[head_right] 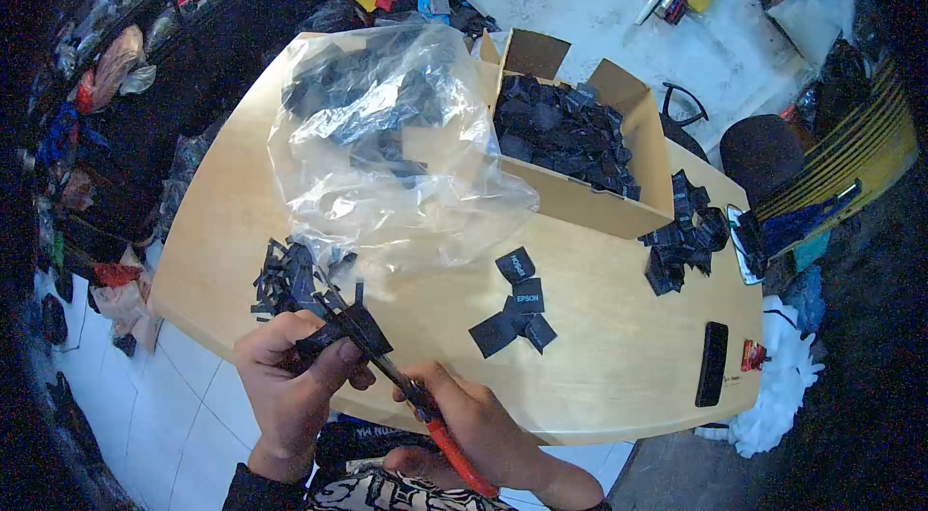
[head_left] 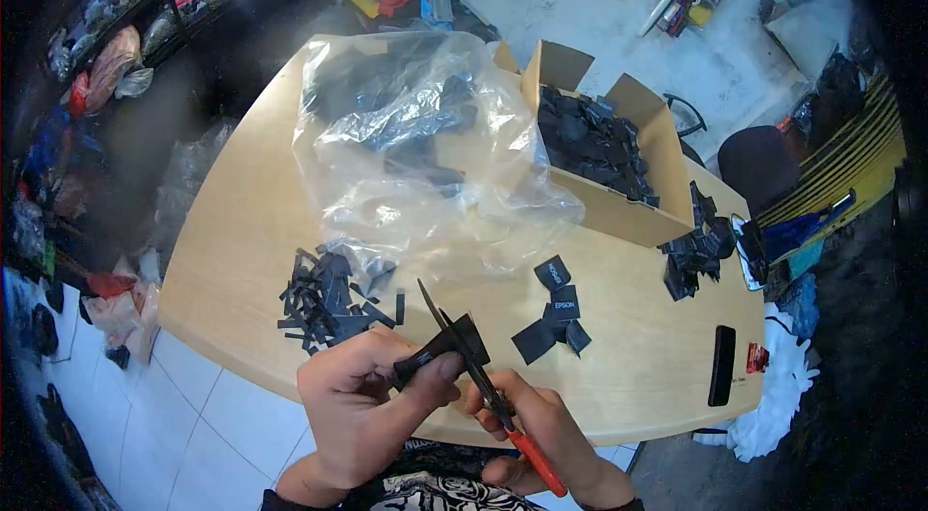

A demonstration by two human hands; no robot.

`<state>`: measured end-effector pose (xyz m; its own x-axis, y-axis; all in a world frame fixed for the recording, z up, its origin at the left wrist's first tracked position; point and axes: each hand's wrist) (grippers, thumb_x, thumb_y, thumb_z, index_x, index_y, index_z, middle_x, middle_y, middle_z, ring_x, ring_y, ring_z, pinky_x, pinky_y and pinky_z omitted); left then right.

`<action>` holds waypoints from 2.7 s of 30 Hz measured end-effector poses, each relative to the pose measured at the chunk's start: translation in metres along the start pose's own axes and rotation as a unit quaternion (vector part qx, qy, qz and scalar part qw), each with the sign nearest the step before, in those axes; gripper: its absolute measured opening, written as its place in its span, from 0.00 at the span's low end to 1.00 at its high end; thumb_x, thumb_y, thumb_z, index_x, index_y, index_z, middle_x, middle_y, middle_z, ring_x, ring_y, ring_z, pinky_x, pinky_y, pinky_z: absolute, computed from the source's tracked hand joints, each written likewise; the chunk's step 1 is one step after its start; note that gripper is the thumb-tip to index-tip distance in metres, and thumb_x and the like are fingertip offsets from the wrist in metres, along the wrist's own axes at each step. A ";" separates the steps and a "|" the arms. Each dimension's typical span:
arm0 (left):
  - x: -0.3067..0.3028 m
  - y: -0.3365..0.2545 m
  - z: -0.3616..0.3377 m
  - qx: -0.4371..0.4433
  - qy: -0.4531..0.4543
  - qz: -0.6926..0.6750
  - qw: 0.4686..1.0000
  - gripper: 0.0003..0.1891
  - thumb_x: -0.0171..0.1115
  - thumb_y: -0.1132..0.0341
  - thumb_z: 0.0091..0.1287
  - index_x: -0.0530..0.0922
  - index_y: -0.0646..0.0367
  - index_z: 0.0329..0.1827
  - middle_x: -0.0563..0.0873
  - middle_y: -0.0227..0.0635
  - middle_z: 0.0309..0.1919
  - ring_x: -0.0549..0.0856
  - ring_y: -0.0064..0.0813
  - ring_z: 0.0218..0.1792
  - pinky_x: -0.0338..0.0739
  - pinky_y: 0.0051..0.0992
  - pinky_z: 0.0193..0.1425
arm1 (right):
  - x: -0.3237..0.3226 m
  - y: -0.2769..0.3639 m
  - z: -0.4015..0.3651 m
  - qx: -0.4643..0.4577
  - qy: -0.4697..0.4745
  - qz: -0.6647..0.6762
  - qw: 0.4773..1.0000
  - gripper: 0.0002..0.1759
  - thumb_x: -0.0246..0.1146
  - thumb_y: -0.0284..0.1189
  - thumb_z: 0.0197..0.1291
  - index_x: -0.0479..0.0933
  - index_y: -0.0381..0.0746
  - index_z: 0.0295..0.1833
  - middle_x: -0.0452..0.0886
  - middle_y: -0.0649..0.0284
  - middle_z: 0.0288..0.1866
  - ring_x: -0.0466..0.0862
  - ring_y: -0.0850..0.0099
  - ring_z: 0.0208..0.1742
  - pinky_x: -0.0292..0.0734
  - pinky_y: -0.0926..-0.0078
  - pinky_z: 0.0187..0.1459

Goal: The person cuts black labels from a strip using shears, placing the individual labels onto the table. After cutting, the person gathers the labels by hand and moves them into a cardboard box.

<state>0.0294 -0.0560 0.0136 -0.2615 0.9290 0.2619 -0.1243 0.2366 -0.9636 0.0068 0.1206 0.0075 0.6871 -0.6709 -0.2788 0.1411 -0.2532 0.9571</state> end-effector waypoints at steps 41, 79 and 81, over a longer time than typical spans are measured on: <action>-0.005 0.003 -0.001 -0.023 0.021 -0.095 0.995 0.04 0.64 0.79 0.56 0.76 0.69 0.29 0.82 0.40 0.25 0.84 0.25 0.25 0.78 0.19 0.27 | 0.011 0.000 0.001 -0.001 -0.071 -0.018 0.997 0.17 0.69 0.33 0.49 0.70 0.39 0.38 0.68 0.73 0.21 0.69 0.84 0.21 0.62 0.86 0.23; -0.036 0.016 -0.001 -0.031 -0.029 -0.145 0.989 0.04 0.63 0.79 0.58 0.75 0.69 0.29 0.82 0.42 0.26 0.83 0.25 0.25 0.79 0.21 0.28 | 0.032 -0.011 0.027 -0.017 -0.037 -0.094 0.995 0.22 0.66 0.43 0.54 0.71 0.37 0.42 0.68 0.66 0.17 0.72 0.74 0.16 0.66 0.77 0.20; -0.043 0.018 -0.001 -0.036 -0.043 -0.153 0.987 0.04 0.63 0.79 0.58 0.75 0.69 0.30 0.82 0.41 0.26 0.83 0.25 0.25 0.79 0.21 0.28 | 0.037 -0.010 0.034 -0.007 -0.029 -0.107 0.994 0.22 0.65 0.44 0.54 0.72 0.36 0.42 0.69 0.65 0.16 0.72 0.73 0.15 0.66 0.76 0.20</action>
<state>0.0392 -0.0918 -0.0147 -0.3023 0.7841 0.5420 -0.1416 0.5253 -0.8390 0.0066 0.0749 -0.0150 0.5977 -0.6424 -0.4797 0.2897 -0.3848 0.8764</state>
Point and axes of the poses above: each hand's wrist, its own z-axis towards the middle knuckle, its own x-axis out of the palm, y = z × x
